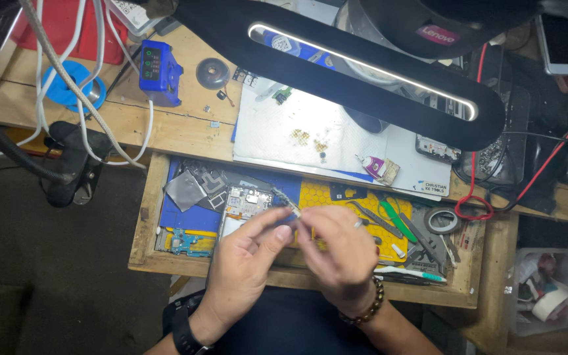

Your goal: The person assembles a small electronic component and places it into a disassembled smartphone chassis. They then use a screwdriver to secure the component with screws and attach a black plastic cover to the device.

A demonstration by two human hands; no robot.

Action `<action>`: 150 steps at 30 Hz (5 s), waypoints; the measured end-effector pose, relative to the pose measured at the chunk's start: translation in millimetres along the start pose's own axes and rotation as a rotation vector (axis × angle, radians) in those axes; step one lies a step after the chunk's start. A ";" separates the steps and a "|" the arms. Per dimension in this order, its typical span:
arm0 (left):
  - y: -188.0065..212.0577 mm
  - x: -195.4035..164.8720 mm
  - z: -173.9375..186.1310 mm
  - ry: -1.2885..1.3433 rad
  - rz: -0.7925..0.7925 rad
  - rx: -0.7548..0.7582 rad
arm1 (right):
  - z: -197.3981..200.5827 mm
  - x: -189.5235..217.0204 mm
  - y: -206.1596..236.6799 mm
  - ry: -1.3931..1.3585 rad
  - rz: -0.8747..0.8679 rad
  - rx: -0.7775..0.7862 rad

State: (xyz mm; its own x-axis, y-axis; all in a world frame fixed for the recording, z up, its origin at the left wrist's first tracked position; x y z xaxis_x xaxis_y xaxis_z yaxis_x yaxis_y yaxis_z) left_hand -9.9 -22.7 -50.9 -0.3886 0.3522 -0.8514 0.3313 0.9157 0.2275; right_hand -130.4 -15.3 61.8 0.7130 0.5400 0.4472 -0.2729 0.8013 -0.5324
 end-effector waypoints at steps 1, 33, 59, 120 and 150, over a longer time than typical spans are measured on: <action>1.8 4.0 -1.3 0.024 0.055 -0.005 | 0.8 6.6 -1.9 0.018 0.074 0.015; -15.3 -20.8 29.2 0.079 0.122 -0.073 | -13.5 0.1 -29.5 0.029 -0.038 0.057; -22.1 -22.8 31.3 -0.042 0.133 -0.057 | -15.8 -10.9 -28.8 -0.008 -0.128 0.047; -14.8 -79.1 47.9 -0.370 -0.003 -0.051 | -22.6 -3.5 -29.7 -0.126 -0.215 0.016; -17.9 -122.8 6.1 -0.732 -0.252 0.086 | -81.0 -67.2 29.8 -1.944 -1.042 0.202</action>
State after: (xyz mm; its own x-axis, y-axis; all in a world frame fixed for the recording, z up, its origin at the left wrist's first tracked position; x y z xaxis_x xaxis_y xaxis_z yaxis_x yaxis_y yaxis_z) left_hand 37.1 -83.6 46.6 0.1962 -0.1093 -0.9745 0.3853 0.9224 -0.0259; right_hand -134.2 -48.6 -42.3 -0.6902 -0.5578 0.4609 -0.4696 0.8299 0.3012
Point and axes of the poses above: each hand's wrist, its own y-axis away from the middle knuckle, its own z-axis out of the back of the hand, x = y × z, the point moved 8 cm from there along -y, towards the middle knuckle, and after that the axes turned 7 degrees about x, right-handed, at the moved point
